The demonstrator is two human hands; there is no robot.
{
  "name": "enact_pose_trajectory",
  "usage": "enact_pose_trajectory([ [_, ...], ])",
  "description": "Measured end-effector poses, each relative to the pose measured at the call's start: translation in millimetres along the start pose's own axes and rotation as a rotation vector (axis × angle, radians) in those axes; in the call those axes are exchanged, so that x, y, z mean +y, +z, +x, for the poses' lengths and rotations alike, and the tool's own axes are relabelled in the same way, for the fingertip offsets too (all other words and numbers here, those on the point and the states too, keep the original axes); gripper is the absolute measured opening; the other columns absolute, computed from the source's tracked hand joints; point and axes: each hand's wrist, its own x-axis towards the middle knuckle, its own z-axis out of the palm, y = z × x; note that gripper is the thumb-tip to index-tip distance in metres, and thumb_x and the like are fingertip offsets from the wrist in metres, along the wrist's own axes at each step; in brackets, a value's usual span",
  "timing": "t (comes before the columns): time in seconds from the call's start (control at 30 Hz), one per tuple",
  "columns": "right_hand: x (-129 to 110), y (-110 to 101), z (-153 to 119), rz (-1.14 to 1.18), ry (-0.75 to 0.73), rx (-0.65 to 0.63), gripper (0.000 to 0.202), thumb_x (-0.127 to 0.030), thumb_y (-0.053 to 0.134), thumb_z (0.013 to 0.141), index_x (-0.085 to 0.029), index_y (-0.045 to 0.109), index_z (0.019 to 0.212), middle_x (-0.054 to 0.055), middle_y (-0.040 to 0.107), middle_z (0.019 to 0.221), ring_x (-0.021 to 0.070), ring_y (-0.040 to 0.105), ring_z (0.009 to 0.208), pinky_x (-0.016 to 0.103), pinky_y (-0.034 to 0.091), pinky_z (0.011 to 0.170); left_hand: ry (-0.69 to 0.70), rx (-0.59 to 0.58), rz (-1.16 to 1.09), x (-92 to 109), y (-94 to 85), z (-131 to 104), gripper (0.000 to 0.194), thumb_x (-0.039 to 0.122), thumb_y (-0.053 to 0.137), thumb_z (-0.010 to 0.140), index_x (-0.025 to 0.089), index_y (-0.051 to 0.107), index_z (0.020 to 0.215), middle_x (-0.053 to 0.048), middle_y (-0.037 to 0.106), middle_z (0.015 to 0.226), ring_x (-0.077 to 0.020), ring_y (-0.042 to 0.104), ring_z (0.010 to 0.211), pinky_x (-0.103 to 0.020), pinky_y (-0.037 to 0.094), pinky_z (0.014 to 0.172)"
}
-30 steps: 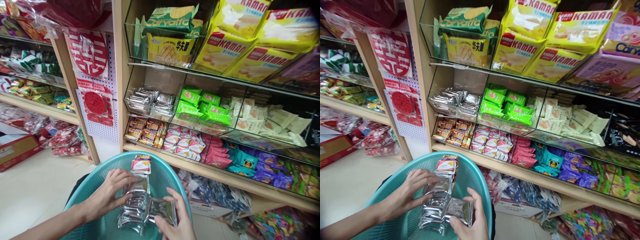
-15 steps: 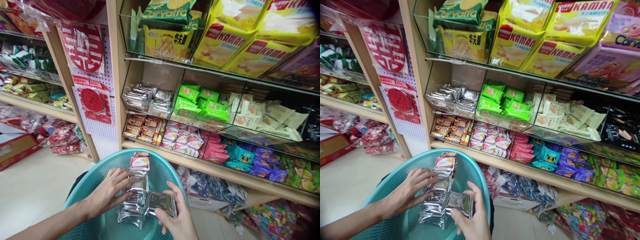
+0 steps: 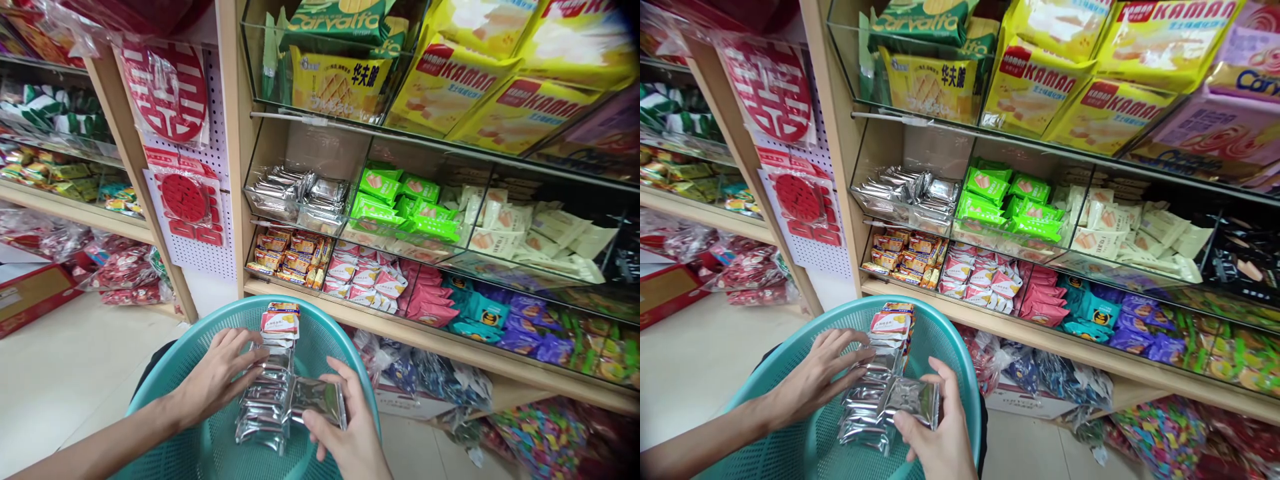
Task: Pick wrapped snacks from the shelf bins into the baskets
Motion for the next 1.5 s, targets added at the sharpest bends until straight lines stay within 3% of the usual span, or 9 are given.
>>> enact_pose_trajectory([
  [0.17, -5, 4, -1, -0.010, 0.001, -0.050, 0.074, -0.040, 0.077, 0.061, -0.030, 0.039, 0.123, 0.001, 0.053, 0.102, 0.0078, 0.053, 0.051, 0.019, 0.043, 0.034, 0.019, 0.033, -0.156, 23, -13.1, 3, 0.041, 0.033, 0.049, 0.092, 0.028, 0.043, 0.132, -0.007, 0.050, 0.125, -0.0246, 0.045, 0.111, -0.042, 0.038, 0.094],
  [0.3, -6, 10, -4, 0.015, -0.006, -0.126, 0.076, -0.042, 0.077, 0.061, -0.031, 0.036, 0.124, 0.000, 0.051, 0.101, 0.0074, 0.054, 0.053, 0.018, 0.043, 0.035, 0.112, -0.085, -0.291, 50, -27.0, 7, 0.049, 0.041, 0.057, 0.087, 0.029, 0.042, 0.133, -0.007, 0.049, 0.131, -0.0250, 0.044, 0.118, -0.041, 0.037, 0.099],
  [0.43, -2, 14, -9, 0.016, -0.015, -0.184, 0.077, -0.044, 0.077, 0.061, -0.031, 0.035, 0.125, 0.001, 0.050, 0.104, 0.0064, 0.055, 0.051, 0.017, 0.043, 0.034, 0.131, -0.155, -0.377, 58, -28.7, 5, 0.042, 0.036, 0.054, 0.090, 0.029, 0.044, 0.130, -0.005, 0.054, 0.127, -0.0210, 0.048, 0.116, -0.039, 0.034, 0.104],
  [0.6, 4, 17, -11, 0.040, -0.008, -0.212, 0.080, -0.044, 0.079, 0.058, -0.032, 0.034, 0.123, 0.000, 0.049, 0.103, 0.0050, 0.055, 0.050, 0.015, 0.043, 0.034, 0.121, -0.137, -0.483, 55, -29.1, -1, 0.041, 0.030, 0.057, 0.089, 0.030, 0.044, 0.128, -0.004, 0.057, 0.124, -0.0197, 0.050, 0.116, -0.035, 0.038, 0.101],
  [0.9, 10, 23, -6, 0.119, 0.000, -0.261, 0.085, -0.045, 0.080, 0.056, -0.031, 0.032, 0.125, 0.004, 0.053, 0.108, 0.0087, 0.058, 0.054, 0.016, 0.042, 0.034, -0.048, -0.118, -0.643, 52, -35.4, -6, 0.031, 0.029, 0.057, 0.088, 0.027, 0.053, 0.118, -0.005, 0.057, 0.119, -0.0197, 0.052, 0.111, -0.034, 0.045, 0.097],
  [1.13, 16, 6, -2, 0.083, -0.030, -0.149, 0.081, -0.043, 0.079, 0.058, -0.031, 0.033, 0.124, 0.000, 0.054, 0.099, 0.0044, 0.051, 0.045, 0.016, 0.040, 0.031, -0.103, 0.040, -0.421, 15, -33.0, 1, 0.026, 0.031, 0.052, 0.090, 0.026, 0.055, 0.115, -0.004, 0.059, 0.115, -0.0206, 0.054, 0.107, -0.037, 0.046, 0.094],
  [1.5, 17, -5, -3, 0.049, -0.046, -0.033, 0.080, -0.051, 0.076, 0.060, -0.030, 0.031, 0.123, 0.001, 0.055, 0.098, 0.0041, 0.051, 0.041, 0.015, 0.037, 0.030, 0.002, -0.004, -0.144, -1, -7.4, 2, 0.025, 0.033, 0.049, 0.092, 0.026, 0.055, 0.116, -0.005, 0.057, 0.121, -0.0228, 0.048, 0.112, -0.041, 0.040, 0.096],
])
